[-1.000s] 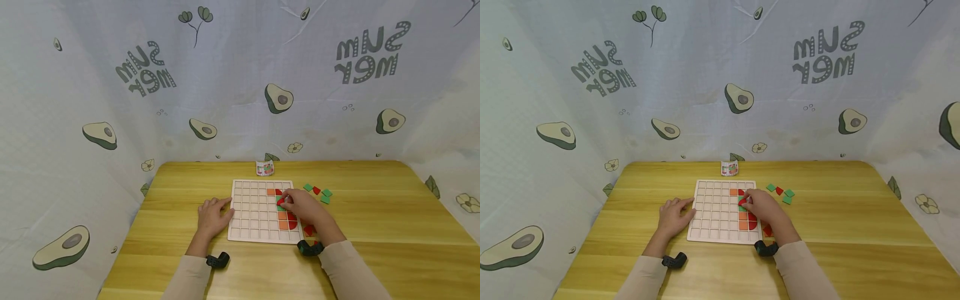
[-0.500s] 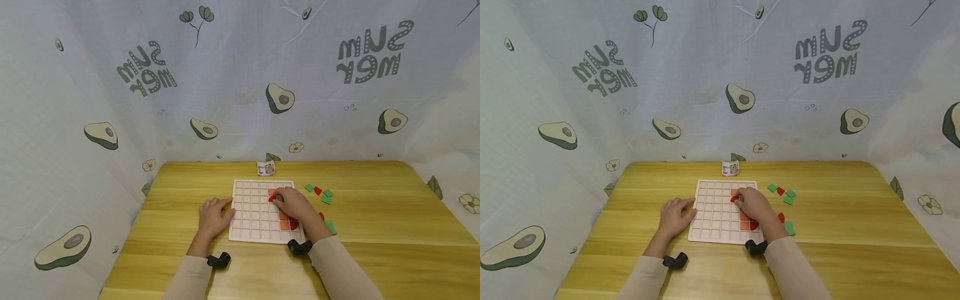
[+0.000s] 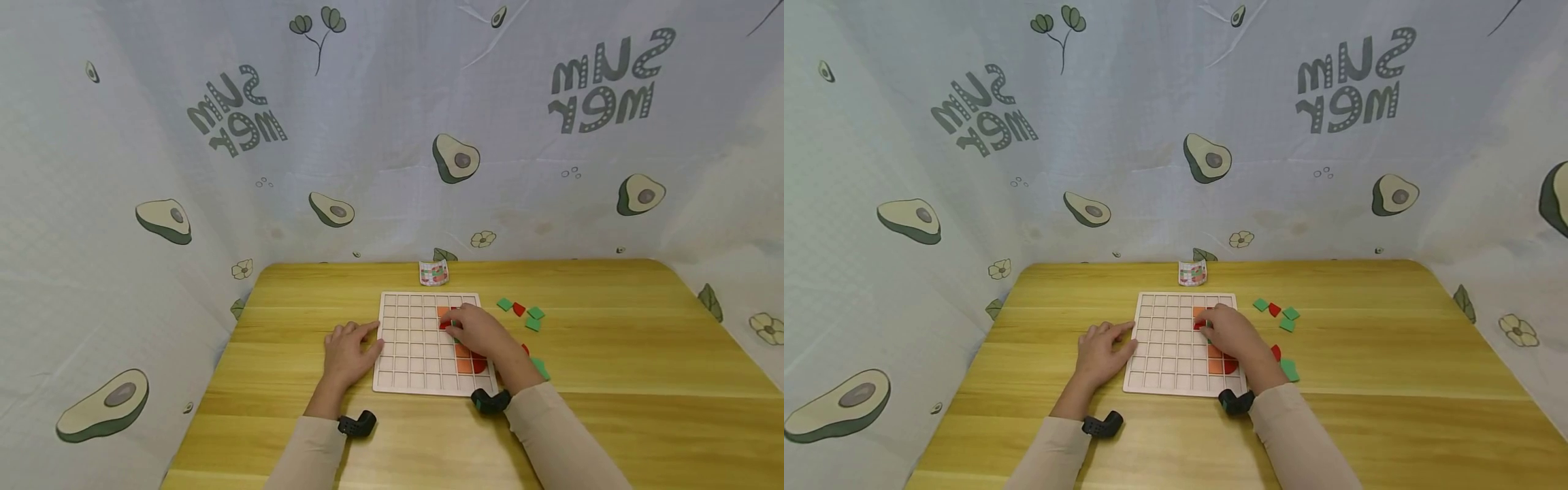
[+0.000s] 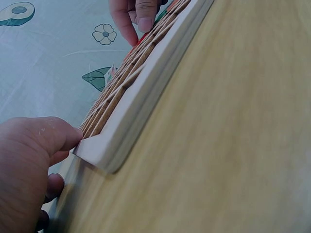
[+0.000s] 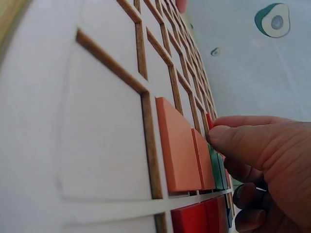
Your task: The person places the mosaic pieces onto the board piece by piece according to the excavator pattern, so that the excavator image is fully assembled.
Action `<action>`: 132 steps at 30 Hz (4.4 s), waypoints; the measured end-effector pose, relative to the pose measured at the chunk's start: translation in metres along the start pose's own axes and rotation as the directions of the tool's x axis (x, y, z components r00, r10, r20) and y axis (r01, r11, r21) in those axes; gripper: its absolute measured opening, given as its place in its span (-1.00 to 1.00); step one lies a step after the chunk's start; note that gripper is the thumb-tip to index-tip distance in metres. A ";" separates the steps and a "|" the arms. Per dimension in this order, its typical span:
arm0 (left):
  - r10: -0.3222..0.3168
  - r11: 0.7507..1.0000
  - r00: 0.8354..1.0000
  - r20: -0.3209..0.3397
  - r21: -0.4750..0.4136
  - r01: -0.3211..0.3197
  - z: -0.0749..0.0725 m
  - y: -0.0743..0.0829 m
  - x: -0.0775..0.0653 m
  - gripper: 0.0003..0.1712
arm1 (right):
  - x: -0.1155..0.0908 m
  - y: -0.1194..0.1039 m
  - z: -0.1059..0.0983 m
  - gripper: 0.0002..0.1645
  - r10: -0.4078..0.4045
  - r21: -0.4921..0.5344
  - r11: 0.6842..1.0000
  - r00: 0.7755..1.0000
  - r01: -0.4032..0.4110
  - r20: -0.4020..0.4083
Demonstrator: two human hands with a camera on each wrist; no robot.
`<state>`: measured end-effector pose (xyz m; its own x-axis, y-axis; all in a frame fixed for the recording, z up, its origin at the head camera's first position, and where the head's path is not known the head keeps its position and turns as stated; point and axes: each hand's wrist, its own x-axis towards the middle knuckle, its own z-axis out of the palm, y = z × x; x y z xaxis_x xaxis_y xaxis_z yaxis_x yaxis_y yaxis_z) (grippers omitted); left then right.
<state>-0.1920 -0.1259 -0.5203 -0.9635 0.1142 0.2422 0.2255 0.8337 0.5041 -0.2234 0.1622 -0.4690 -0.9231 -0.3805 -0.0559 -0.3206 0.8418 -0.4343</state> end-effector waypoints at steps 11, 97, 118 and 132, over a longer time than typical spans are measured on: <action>-0.013 1.000 1.000 0.012 0.001 0.013 0.001 0.000 0.001 -0.51 | -0.001 0.021 -0.008 -0.59 0.138 0.078 0.988 0.990 -0.134 -0.041; -0.013 1.000 1.000 0.001 -0.001 0.013 -0.001 0.002 0.001 -0.52 | -0.050 0.027 -0.023 -0.60 0.231 0.210 0.954 0.971 -0.213 -0.063; -0.016 1.000 1.000 0.008 0.015 0.016 0.001 0.000 0.001 -0.52 | -0.092 0.063 -0.028 -0.67 0.253 0.198 0.944 0.964 -0.265 0.087; -0.010 1.000 1.000 0.012 0.002 0.010 0.002 -0.001 0.001 -0.52 | -0.091 0.057 -0.027 -0.67 0.301 0.226 0.925 0.952 -0.306 0.057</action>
<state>-0.1936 -0.1258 -0.5218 -0.9673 0.1121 0.2274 0.2156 0.8357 0.5052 -0.1637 0.2550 -0.4649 -0.9633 -0.1306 -0.2347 0.0335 0.8086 -0.5874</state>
